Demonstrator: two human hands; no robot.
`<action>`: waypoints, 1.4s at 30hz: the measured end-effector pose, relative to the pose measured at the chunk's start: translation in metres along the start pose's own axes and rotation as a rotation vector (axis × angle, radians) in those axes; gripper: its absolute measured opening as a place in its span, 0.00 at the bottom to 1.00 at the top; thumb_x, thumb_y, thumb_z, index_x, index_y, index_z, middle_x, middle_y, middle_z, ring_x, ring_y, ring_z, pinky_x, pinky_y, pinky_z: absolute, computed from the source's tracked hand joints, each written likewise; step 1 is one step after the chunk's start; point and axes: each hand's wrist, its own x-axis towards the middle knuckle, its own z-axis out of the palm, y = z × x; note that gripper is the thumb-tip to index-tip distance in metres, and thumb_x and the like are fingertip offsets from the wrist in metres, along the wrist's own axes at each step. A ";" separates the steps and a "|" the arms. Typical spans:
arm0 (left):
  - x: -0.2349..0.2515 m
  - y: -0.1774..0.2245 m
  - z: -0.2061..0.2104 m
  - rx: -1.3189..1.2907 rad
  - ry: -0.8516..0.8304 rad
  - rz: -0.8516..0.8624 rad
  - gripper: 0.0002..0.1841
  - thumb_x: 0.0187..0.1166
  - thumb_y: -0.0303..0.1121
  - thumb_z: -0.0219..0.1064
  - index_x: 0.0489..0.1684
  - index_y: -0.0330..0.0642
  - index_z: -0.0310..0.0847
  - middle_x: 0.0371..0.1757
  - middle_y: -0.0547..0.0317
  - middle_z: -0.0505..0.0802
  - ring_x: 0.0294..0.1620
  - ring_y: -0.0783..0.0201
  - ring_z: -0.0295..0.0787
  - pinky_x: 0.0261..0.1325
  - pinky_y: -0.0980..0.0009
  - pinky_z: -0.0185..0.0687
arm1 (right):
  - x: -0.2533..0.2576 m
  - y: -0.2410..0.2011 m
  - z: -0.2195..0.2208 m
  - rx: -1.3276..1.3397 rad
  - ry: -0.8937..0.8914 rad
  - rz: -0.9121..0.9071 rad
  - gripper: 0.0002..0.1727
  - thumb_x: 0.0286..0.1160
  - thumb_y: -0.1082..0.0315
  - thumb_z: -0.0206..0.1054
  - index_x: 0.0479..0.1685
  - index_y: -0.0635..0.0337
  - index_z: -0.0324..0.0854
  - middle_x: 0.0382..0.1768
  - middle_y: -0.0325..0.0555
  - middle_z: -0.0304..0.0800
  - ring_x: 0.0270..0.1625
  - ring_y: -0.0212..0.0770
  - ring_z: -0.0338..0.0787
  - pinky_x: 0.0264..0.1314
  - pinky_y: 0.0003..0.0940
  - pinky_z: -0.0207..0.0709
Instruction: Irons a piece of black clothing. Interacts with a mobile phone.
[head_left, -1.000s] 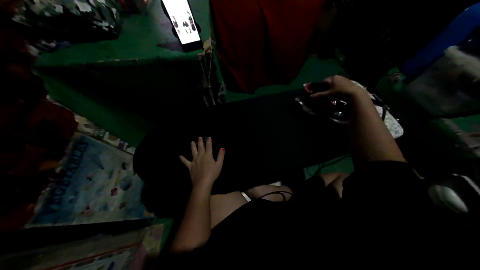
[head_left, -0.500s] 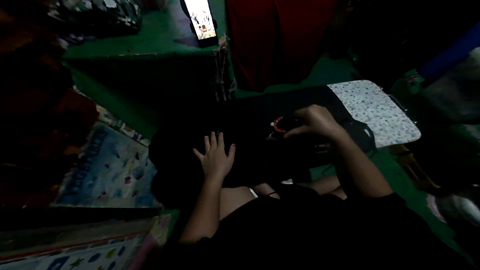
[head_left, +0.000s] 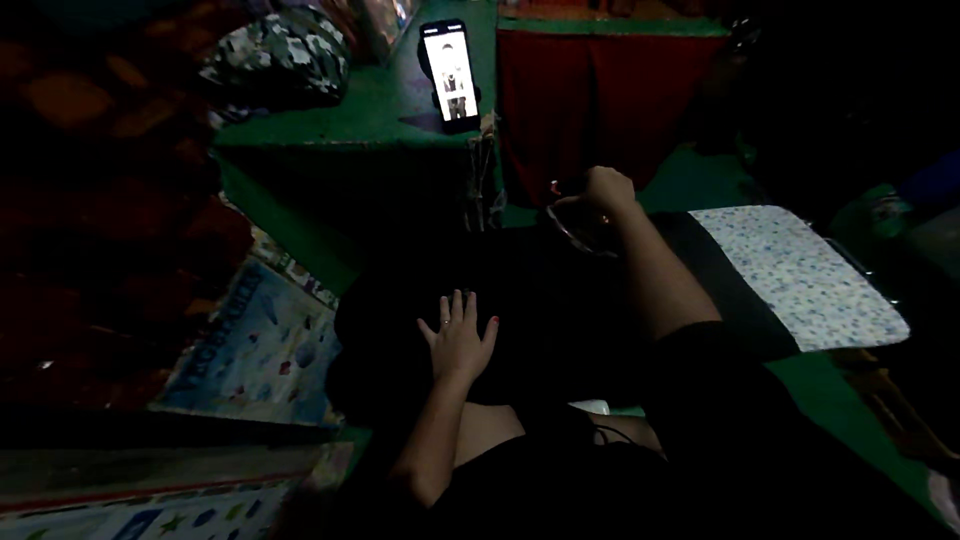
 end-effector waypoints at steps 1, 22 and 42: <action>0.000 0.000 0.001 -0.001 0.002 0.002 0.39 0.88 0.66 0.41 0.95 0.53 0.55 0.96 0.53 0.56 0.97 0.46 0.40 0.87 0.26 0.21 | 0.009 0.000 -0.001 0.011 -0.065 -0.087 0.34 0.70 0.41 0.78 0.59 0.65 0.87 0.59 0.67 0.89 0.66 0.68 0.87 0.68 0.74 0.73; -0.010 -0.008 0.005 -0.103 0.093 0.006 0.33 0.91 0.57 0.49 0.92 0.53 0.60 0.95 0.56 0.60 0.97 0.48 0.42 0.87 0.26 0.21 | -0.158 0.091 -0.017 -0.123 -0.577 -0.747 0.26 0.49 0.51 0.92 0.47 0.54 0.95 0.37 0.47 0.96 0.44 0.50 0.93 0.56 0.61 0.83; -0.084 -0.100 0.045 -1.124 0.397 -0.349 0.13 0.89 0.33 0.58 0.45 0.27 0.75 0.40 0.57 0.85 0.42 0.78 0.82 0.52 0.77 0.79 | -0.170 0.063 -0.011 0.111 -0.379 -0.418 0.22 0.54 0.58 0.90 0.44 0.63 0.93 0.35 0.56 0.93 0.41 0.56 0.91 0.51 0.67 0.79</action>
